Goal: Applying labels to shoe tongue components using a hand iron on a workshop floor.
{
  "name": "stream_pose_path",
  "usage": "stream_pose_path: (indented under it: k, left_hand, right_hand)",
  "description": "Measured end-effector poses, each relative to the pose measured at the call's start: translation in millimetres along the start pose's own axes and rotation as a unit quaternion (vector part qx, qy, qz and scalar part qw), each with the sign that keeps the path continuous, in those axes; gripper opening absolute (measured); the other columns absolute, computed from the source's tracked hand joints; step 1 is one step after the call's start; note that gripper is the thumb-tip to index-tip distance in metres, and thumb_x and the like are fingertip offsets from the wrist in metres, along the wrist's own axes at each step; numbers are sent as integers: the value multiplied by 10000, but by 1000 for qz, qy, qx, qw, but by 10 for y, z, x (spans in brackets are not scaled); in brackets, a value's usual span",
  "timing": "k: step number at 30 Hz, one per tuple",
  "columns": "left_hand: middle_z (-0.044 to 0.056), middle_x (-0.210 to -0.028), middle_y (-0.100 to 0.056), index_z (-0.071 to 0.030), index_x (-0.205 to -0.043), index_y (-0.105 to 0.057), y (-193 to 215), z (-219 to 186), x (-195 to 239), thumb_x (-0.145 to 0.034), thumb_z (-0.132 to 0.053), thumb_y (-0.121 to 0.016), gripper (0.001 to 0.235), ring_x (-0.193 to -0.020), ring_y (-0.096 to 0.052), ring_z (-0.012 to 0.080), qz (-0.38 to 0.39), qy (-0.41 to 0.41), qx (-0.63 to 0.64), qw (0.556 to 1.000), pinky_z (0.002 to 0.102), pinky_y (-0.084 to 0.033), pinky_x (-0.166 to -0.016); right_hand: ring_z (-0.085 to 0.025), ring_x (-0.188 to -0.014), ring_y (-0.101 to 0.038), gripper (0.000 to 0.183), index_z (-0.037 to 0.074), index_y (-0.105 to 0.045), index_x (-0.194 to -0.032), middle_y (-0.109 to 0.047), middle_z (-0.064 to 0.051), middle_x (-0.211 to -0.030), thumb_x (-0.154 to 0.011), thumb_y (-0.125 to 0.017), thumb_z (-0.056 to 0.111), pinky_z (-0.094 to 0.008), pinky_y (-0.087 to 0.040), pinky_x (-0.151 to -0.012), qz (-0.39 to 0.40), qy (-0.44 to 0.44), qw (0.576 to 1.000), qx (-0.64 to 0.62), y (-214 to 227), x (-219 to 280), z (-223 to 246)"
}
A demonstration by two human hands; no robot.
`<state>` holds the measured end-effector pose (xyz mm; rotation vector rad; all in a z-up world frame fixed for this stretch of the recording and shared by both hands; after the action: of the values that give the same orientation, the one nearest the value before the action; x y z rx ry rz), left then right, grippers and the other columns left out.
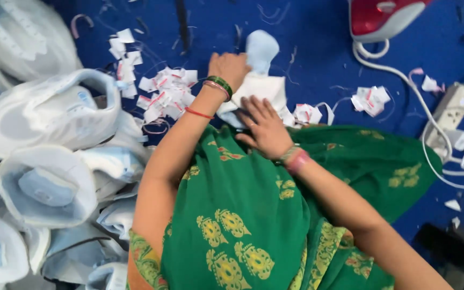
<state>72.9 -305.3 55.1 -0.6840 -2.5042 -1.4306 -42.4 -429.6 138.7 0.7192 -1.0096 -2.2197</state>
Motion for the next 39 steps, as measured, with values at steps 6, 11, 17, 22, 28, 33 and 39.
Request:
stream_pose_path:
  k: [6, 11, 17, 22, 28, 33, 39]
  left_hand:
    - [152, -1476, -599, -84, -1463, -696, -166, -353, 322, -909, -143, -642, 560, -1104, -556, 249, -314, -21, -246, 917, 414, -384, -939]
    - [172, -1437, -572, -134, -1228, -723, -234, -423, 425, -943, -225, -641, 311, -1304, -537, 339, -261, -105, -111, 953, 512, -402, -1077]
    - [192, -1463, -561, -104, -1251, -717, -181, -444, 421, -942, -200, -624, 336, -1347, -513, 356, -230, -112, -108, 961, 466, -425, -1091]
    - [196, -1471, -563, -97, -1245, -721, -198, -419, 441, -956, -186, -629, 316, -1343, -520, 358, -224, -118, -112, 961, 469, -431, -1069]
    - [186, -1461, -569, -101, -1222, -729, -252, -354, 546, -917, -183, -641, 327, -1336, -528, 355, -210, -143, -114, 961, 469, -429, -1081]
    - [182, -1456, -578, -88, -1206, -725, -267, -366, 540, -903, -181, -640, 328, -1335, -536, 351, -208, -145, -102, 962, 463, -426, -1094]
    - [185, -1430, -588, -80, -1178, -734, -303, -366, 573, -891, -185, -621, 326, -1327, -536, 357, -220, -137, -83, 962, 461, -420, -1099]
  right_hand:
    - [-420, -1343, -517, 557, 17, -638, -1293, -592, -215, -1370, -856, -789, 327, -546, -352, -1136, 2, -77, 995, -59, -28, 219, -573]
    - [-207, -871, -675, 220, 26, -727, -1099, -738, -120, -1002, -927, -793, 147, -310, -546, -769, -165, -430, 874, -153, 731, 1136, -1736]
    - [-209, -811, -762, 159, 28, -725, -992, -771, -100, -903, -887, -794, 124, -330, -595, -725, -297, -522, 797, -66, 1034, 2110, -2638]
    - [-287, -755, -744, 247, -7, -719, -869, -743, -159, -836, -762, -884, 141, -378, -575, -687, -252, -538, 802, 61, 908, 1940, -2666]
    - [-295, -807, -758, 118, 6, -727, -959, -756, -149, -880, -875, -780, 70, -383, -587, -738, -340, -445, 828, 17, 1031, 2021, -2563]
    - [-298, -805, -739, 101, 45, -799, -1036, -741, -154, -876, -949, -791, 96, -385, -567, -753, -274, -487, 822, 108, 1141, 1826, -2340]
    - [-177, -827, -683, 100, 45, -775, -1105, -711, -133, -972, -1014, -743, 69, -277, -542, -739, -329, -366, 870, -35, 1043, 907, -1874]
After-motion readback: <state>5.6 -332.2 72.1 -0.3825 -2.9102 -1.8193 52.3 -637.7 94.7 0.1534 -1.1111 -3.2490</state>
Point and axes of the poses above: each hand's wrist, its own x-axis away from the middle knuckle, its own y-axis out of the back of the hand, z = x × y, the point moved 6 cm from there along -x, towards the middle knuckle
